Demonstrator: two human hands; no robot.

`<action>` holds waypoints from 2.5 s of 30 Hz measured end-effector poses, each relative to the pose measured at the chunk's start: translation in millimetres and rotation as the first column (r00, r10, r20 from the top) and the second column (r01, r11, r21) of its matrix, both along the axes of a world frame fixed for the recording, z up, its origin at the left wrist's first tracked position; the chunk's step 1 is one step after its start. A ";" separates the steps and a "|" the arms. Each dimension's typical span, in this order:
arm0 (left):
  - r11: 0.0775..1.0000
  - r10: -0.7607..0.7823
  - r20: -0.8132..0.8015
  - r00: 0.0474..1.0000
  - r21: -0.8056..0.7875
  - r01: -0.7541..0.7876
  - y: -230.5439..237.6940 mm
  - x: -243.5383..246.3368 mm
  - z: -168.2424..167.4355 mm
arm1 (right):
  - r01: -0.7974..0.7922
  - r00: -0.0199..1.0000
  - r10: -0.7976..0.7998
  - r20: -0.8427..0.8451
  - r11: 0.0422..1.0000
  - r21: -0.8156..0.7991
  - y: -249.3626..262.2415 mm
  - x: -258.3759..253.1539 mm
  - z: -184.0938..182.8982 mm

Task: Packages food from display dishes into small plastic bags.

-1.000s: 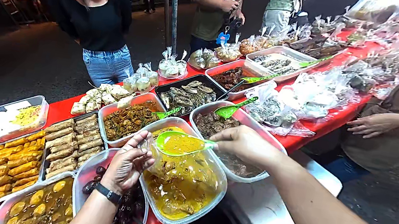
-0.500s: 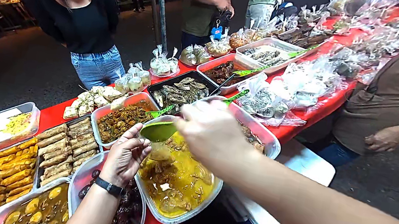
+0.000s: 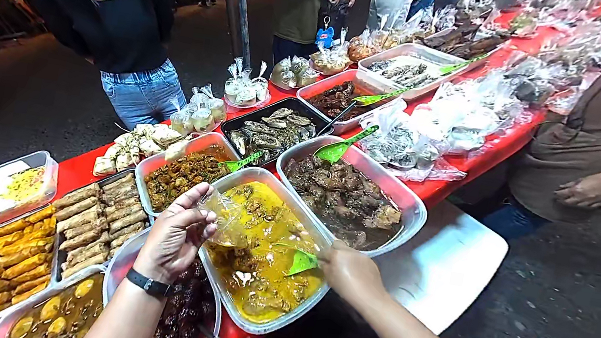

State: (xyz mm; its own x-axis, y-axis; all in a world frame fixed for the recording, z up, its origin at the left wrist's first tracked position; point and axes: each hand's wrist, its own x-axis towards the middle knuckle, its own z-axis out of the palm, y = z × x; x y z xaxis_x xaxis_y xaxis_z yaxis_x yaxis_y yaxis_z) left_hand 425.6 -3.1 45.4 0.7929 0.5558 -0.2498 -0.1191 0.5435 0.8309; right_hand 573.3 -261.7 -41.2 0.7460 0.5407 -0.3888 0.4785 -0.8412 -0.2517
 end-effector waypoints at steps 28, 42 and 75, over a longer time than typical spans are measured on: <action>0.998 0.055 -0.017 0.998 0.025 -0.055 -14.2 19.4 7.7 | -0.650 0.533 0.271 0.802 0.737 0.183 58.6 -23.9 184.7; 0.997 0.023 -0.062 0.998 0.073 -0.018 2.5 16.5 5.6 | -0.048 0.999 0.047 0.022 0.998 0.033 -2.4 12.5 -3.9; 0.991 0.123 -0.122 0.985 0.059 -0.116 -19.3 28.3 13.9 | -0.449 0.674 0.200 0.711 0.875 0.179 30.1 13.6 143.5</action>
State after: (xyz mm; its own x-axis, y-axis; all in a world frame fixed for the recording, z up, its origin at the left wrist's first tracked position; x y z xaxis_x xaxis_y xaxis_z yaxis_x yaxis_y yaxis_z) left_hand 453.9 -22.4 59.3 0.6843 0.6595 -0.3113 -0.0743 0.4877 0.8699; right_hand 586.9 -231.6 102.3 0.4878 0.7937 0.3635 0.8480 -0.5297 0.0186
